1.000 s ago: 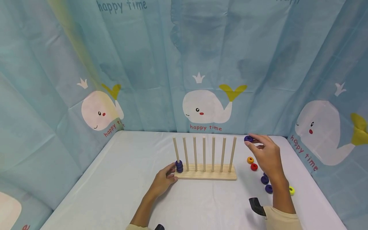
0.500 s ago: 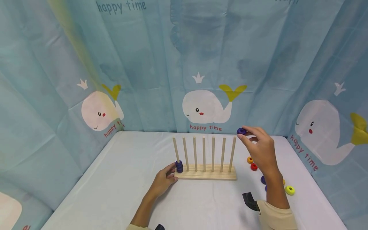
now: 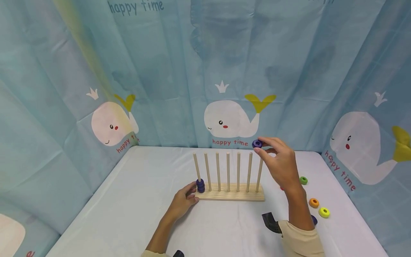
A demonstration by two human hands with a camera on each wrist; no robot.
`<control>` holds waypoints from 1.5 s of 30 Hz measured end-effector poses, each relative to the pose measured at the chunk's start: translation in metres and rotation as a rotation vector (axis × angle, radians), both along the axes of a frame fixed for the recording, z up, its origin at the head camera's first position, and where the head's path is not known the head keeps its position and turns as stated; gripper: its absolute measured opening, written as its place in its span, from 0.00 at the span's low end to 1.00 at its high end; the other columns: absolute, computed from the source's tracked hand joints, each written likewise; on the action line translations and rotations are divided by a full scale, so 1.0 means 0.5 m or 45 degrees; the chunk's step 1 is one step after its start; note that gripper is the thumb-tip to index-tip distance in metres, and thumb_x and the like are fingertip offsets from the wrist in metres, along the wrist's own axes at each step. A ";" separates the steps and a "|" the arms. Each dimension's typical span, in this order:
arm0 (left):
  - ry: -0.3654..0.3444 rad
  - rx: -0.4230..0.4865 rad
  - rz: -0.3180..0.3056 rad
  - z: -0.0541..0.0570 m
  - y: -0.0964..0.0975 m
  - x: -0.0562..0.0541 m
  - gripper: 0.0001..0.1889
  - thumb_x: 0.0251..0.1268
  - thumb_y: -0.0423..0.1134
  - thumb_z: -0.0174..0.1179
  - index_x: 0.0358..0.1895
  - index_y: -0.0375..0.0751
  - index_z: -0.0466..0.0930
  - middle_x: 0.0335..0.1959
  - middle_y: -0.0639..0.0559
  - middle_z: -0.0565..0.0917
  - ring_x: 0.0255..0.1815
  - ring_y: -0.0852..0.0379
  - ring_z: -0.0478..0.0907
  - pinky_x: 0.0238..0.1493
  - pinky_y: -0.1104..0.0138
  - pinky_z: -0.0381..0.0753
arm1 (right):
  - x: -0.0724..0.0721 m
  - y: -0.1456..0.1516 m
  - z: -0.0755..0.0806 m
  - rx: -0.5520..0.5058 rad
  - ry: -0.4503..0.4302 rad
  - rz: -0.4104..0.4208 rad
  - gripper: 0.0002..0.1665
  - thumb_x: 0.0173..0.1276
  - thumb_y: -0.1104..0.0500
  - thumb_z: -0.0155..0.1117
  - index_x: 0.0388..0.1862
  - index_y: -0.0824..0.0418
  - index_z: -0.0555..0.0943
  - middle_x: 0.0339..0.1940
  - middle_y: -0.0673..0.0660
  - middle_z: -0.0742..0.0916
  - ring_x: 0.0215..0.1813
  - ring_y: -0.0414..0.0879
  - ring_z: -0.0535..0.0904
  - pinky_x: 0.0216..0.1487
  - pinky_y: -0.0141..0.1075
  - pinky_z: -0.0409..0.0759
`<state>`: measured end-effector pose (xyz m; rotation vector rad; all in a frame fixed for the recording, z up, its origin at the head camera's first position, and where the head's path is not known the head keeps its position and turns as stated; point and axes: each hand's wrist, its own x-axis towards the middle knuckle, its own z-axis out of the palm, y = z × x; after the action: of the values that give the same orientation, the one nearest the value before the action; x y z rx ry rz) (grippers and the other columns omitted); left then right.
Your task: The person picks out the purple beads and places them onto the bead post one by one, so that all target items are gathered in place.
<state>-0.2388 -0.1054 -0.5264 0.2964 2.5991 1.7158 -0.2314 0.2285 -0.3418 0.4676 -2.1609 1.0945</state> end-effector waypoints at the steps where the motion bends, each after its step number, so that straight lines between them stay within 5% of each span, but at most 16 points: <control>1: 0.002 0.000 -0.001 0.000 0.000 0.000 0.33 0.62 0.29 0.62 0.71 0.44 0.66 0.59 0.47 0.77 0.57 0.54 0.76 0.57 0.70 0.77 | 0.001 -0.006 0.003 -0.003 0.005 0.014 0.25 0.61 0.65 0.71 0.58 0.59 0.82 0.51 0.54 0.83 0.49 0.36 0.77 0.51 0.18 0.74; 7: 0.010 0.003 -0.005 -0.002 -0.001 -0.003 0.33 0.61 0.28 0.62 0.71 0.43 0.66 0.59 0.47 0.77 0.57 0.53 0.76 0.56 0.70 0.77 | 0.025 -0.057 0.039 -0.009 0.030 0.109 0.23 0.59 0.73 0.69 0.55 0.69 0.81 0.49 0.61 0.83 0.48 0.42 0.79 0.47 0.21 0.77; 13: -0.002 -0.013 0.018 -0.001 -0.001 -0.003 0.33 0.61 0.29 0.63 0.71 0.43 0.67 0.59 0.47 0.77 0.57 0.54 0.76 0.57 0.69 0.77 | 0.044 -0.100 0.061 0.008 -0.036 0.122 0.20 0.62 0.69 0.69 0.55 0.68 0.81 0.48 0.59 0.84 0.49 0.47 0.79 0.46 0.24 0.78; 25: 0.000 -0.009 0.015 -0.003 -0.004 -0.001 0.33 0.61 0.30 0.63 0.71 0.44 0.67 0.59 0.47 0.77 0.57 0.54 0.76 0.56 0.70 0.77 | -0.021 -0.139 0.007 -0.005 -0.045 0.309 0.21 0.63 0.61 0.70 0.55 0.57 0.83 0.49 0.48 0.83 0.48 0.40 0.79 0.46 0.25 0.80; 45: -0.001 0.017 -0.004 0.000 -0.003 -0.002 0.33 0.62 0.30 0.64 0.71 0.42 0.66 0.61 0.46 0.76 0.58 0.53 0.76 0.57 0.71 0.77 | -0.038 -0.215 0.005 0.077 -0.031 0.432 0.21 0.64 0.58 0.70 0.57 0.52 0.83 0.50 0.45 0.83 0.47 0.42 0.80 0.44 0.36 0.82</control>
<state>-0.2397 -0.1070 -0.5264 0.2997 2.5862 1.7330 -0.2504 0.1210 -0.3395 0.8776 -2.1909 1.2199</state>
